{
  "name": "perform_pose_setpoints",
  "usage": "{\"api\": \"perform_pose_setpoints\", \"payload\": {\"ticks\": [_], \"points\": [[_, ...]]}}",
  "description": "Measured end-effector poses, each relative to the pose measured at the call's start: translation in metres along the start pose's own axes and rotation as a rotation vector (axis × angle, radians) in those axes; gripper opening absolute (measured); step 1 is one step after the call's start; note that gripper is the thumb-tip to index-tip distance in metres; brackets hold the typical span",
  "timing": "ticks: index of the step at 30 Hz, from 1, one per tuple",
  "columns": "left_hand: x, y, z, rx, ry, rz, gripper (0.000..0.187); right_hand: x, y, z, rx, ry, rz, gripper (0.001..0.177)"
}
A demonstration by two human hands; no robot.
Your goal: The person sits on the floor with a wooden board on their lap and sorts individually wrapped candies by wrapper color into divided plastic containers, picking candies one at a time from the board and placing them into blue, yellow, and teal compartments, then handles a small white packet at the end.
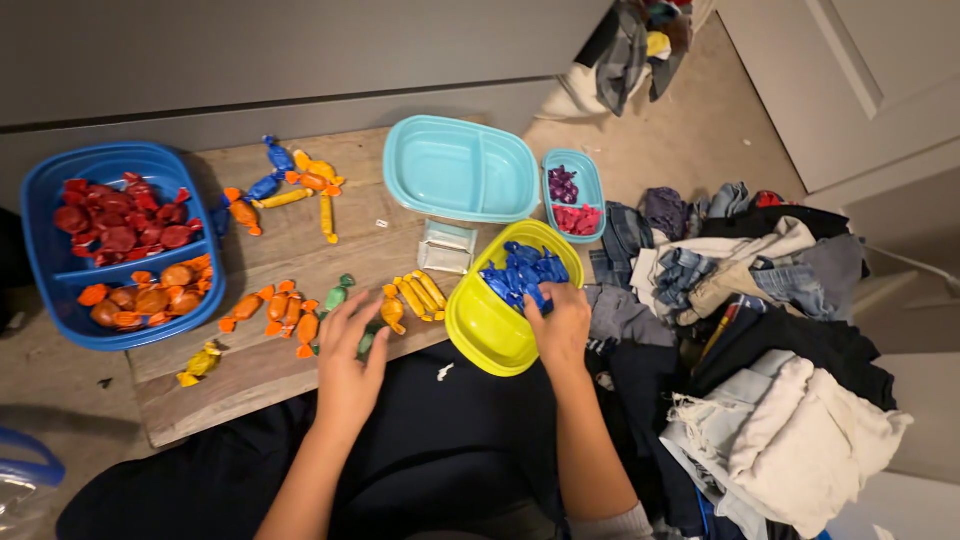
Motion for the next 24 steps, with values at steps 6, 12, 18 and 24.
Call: {"api": "perform_pose_setpoints", "payload": {"ticks": [6, 12, 18, 24], "points": [[0.003, 0.015, 0.027, 0.0, -0.074, 0.021, 0.039, -0.008, -0.001, 0.001, 0.027, 0.015, -0.015, 0.025], [-0.004, 0.014, 0.032, -0.003, -0.122, 0.008, 0.04, -0.01, -0.003, 0.008, 0.044, -0.012, -0.008, 0.029], [-0.006, 0.002, 0.013, 0.024, -0.063, -0.006, 0.043, -0.006, -0.011, -0.001, 0.095, 0.002, -0.016, 0.032], [-0.004, -0.016, -0.028, 0.135, 0.083, -0.033, 0.042, 0.008, -0.064, 0.006, 0.172, -0.017, -0.144, 0.025]]}}
Point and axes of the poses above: each hand's wrist, its own x-axis towards the middle knuckle, its own z-axis out of the palm, y = z × x, the point moved 7 cm from there along x, towards the middle knuckle, and after that the axes turned 5 degrees about x, right-handed, at the moved point
